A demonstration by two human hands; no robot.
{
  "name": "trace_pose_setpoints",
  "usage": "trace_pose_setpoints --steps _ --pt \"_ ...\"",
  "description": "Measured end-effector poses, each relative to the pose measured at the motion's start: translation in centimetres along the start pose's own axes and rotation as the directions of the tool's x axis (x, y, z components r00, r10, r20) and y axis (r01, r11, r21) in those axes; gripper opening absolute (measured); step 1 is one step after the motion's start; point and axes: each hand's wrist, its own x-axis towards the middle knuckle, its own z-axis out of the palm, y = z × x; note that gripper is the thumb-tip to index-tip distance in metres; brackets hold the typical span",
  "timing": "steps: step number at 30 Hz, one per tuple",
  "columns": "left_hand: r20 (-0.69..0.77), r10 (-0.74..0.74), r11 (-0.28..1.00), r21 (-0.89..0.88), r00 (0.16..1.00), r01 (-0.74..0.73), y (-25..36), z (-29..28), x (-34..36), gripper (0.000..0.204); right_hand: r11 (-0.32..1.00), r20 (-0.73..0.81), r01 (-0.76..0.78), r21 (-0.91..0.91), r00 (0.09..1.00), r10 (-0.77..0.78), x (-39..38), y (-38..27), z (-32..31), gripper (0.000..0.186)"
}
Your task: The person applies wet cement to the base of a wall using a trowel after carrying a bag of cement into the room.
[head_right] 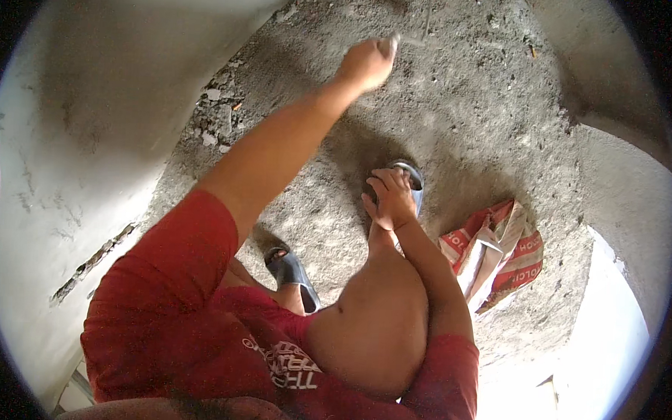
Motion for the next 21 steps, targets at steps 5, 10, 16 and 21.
trace_pose_setpoints --steps 5,10,16,21 --pt "-0.203 -0.055 0.995 0.067 0.978 0.070 -5.7 -3.9 1.7 0.045 0.997 0.047 -0.062 0.056 0.997 0.059 -1.2 0.7 -0.7 0.038" --pt "-0.426 -0.075 0.964 0.200 0.902 0.175 -14.4 -4.5 -7.9 0.030 1.000 0.003 -0.005 -0.010 1.000 0.005 -0.9 0.5 -1.2 0.036" --pt "-0.281 0.069 0.995 0.085 0.957 -0.047 -2.8 -3.7 -5.0 0.033 0.999 0.052 -0.018 -0.032 0.998 0.019 -0.2 -0.1 -0.9 0.033" --pt "-0.159 -0.201 0.967 0.126 0.967 0.222 -6.2 -6.6 2.3 0.036 0.999 0.016 0.046 -0.007 0.999 -0.046 0.1 0.4 -0.3 0.035"
